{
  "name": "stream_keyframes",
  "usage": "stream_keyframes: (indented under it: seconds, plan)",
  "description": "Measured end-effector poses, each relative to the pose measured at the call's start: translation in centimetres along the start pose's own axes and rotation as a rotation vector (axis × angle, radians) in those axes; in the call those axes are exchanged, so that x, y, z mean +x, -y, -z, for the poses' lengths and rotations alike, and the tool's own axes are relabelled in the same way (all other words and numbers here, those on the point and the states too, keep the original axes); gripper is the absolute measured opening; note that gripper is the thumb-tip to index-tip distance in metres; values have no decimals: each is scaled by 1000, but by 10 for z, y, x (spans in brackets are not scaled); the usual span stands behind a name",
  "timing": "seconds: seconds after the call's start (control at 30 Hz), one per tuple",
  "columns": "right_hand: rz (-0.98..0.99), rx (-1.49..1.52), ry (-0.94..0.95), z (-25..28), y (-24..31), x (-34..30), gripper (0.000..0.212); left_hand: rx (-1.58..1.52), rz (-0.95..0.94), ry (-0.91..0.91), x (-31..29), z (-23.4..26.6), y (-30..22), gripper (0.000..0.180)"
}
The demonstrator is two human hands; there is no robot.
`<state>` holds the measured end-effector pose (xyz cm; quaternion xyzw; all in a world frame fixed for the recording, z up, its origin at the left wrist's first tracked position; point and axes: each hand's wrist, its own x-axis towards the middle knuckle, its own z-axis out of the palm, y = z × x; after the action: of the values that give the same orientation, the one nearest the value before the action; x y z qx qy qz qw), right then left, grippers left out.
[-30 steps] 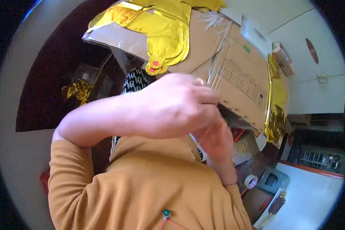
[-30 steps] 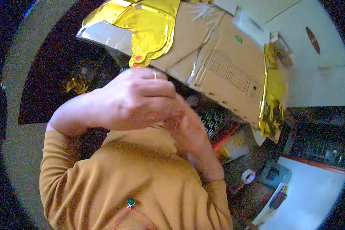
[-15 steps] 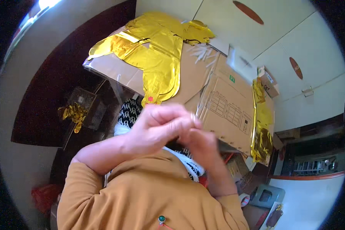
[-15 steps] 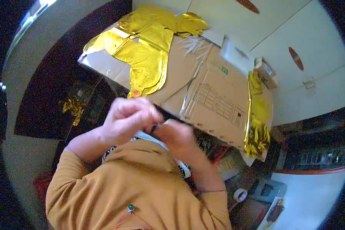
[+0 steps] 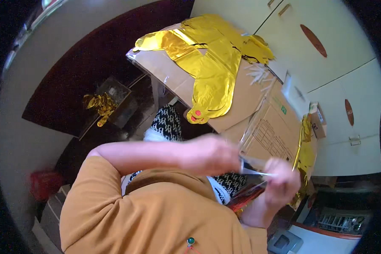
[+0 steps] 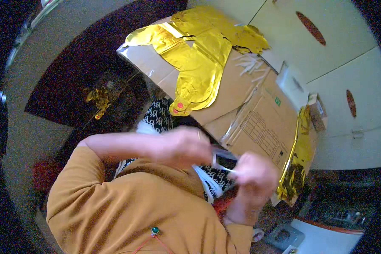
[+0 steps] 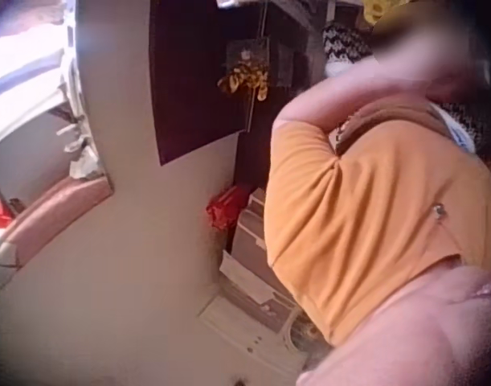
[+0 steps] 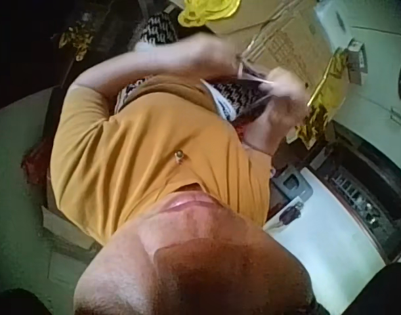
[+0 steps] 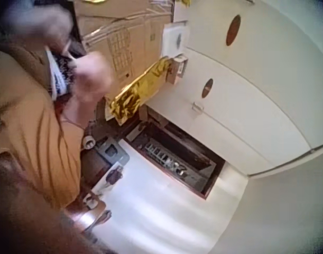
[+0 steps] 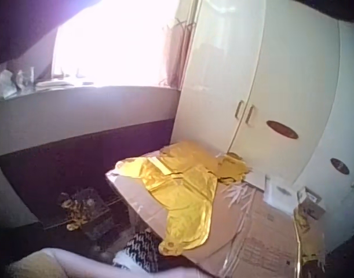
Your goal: Attaching small white plastic components to a long white wire for assembly.
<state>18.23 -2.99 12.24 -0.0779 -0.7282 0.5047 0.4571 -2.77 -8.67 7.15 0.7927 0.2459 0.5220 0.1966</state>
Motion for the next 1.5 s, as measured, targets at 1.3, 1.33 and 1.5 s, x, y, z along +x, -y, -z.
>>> stream_keyframes:
  seconds: [1.3,1.33,1.5]
  plan:
    - [-226,-403,-28,31,-29,33,15,-234,317,104,32,-13,27,6]
    - [-253,-336,-4,35,-52,31,15,-394,310,65,38,-13,19,6]
    - [-283,-206,286,25,-31,25,13,-79,412,59,36,-2,39,8]
